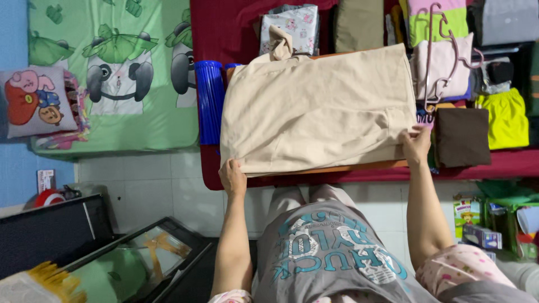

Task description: The person folds a blue garment and a white patterned garment on a small orange table before straightening and folding a beige collared shirt by smoothing the fabric and aligning the sleeves.

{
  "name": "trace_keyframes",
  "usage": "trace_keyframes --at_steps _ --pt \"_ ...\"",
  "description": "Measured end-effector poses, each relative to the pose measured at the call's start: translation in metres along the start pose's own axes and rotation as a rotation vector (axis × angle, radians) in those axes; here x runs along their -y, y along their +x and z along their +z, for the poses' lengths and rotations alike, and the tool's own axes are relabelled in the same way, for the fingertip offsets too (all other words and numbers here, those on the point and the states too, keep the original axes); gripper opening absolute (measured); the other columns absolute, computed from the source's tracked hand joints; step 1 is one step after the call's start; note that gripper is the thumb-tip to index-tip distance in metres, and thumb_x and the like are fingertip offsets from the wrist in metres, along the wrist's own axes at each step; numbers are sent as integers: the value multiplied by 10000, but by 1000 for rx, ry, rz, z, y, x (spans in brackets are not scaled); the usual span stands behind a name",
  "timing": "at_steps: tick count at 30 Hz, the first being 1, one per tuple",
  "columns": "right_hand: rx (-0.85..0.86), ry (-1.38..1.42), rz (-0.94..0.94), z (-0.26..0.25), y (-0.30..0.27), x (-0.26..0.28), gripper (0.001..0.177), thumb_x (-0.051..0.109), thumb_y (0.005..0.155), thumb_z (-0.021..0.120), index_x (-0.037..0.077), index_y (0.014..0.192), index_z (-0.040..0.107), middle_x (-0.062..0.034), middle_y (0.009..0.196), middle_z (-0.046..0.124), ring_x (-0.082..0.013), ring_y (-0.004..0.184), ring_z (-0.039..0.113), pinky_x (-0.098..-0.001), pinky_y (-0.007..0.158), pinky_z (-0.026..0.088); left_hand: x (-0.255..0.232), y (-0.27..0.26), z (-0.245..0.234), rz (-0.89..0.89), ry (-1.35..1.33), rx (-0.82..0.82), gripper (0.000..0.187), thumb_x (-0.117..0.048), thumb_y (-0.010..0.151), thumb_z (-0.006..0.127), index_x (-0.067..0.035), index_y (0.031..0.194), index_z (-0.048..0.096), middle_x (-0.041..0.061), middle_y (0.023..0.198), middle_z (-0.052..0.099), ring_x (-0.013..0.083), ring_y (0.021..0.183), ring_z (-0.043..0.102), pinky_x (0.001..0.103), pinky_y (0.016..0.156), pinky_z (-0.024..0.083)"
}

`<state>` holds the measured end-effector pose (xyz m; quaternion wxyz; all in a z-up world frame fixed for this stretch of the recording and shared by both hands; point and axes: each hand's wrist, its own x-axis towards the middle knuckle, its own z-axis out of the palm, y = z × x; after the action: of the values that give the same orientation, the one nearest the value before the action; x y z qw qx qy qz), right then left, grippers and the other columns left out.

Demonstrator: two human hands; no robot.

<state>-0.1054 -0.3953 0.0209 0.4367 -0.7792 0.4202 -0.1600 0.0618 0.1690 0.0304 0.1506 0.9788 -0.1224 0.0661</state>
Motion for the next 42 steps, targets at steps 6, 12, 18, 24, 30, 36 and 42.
trace_keyframes --at_steps 6,12,18,24,30,36,42 --pt "-72 -38 -105 3 -4 0 191 23 958 627 23 1150 630 -115 1044 688 -227 917 656 -364 817 545 22 11 0 -59 -6 -43 216 75 762 644 -95 875 573 99 883 655 351 885 627 487 793 472" --pt "-183 -880 -134 31 -3 15 261 41 702 774 112 950 729 -175 973 672 -348 947 624 -509 794 495 29 3 2 -208 -106 44 206 68 789 627 -72 930 575 133 910 686 358 889 654 483 807 483" --pt "260 -439 -380 138 1 98 215 188 975 709 124 1181 710 -148 1277 621 -385 993 656 -490 841 518 41 -5 4 -263 -109 93 201 30 818 631 -78 980 581 139 934 699 369 914 656 483 855 454" --pt "510 -482 -540 218 -6 160 406 155 866 680 108 1269 673 -186 1234 597 -465 873 653 -546 771 516 50 -11 -6 -193 -24 90 210 7 895 624 -96 1067 559 87 924 670 296 939 649 478 926 422" --pt "429 -573 -514 230 -2 150 112 137 915 647 73 962 726 -198 1089 664 -466 885 670 -544 788 534 48 -13 -14 -164 -10 67 248 14 869 629 -114 1074 578 76 973 690 284 999 639 468 915 417" --pt "204 -579 -729 235 -68 160 415 228 983 709 86 1359 607 -208 1423 548 -374 1299 505 -550 1050 401 50 -4 -5 -284 11 145 279 5 857 638 -107 1113 617 87 1014 714 287 1012 649 466 924 420" --pt "676 -663 -973 253 -146 158 760 511 908 598 175 1560 400 -121 1657 323 -340 1527 241 -641 1197 149 67 12 2 -421 6 275 284 -67 817 670 -118 1096 650 69 1005 739 267 1020 662 465 960 419"
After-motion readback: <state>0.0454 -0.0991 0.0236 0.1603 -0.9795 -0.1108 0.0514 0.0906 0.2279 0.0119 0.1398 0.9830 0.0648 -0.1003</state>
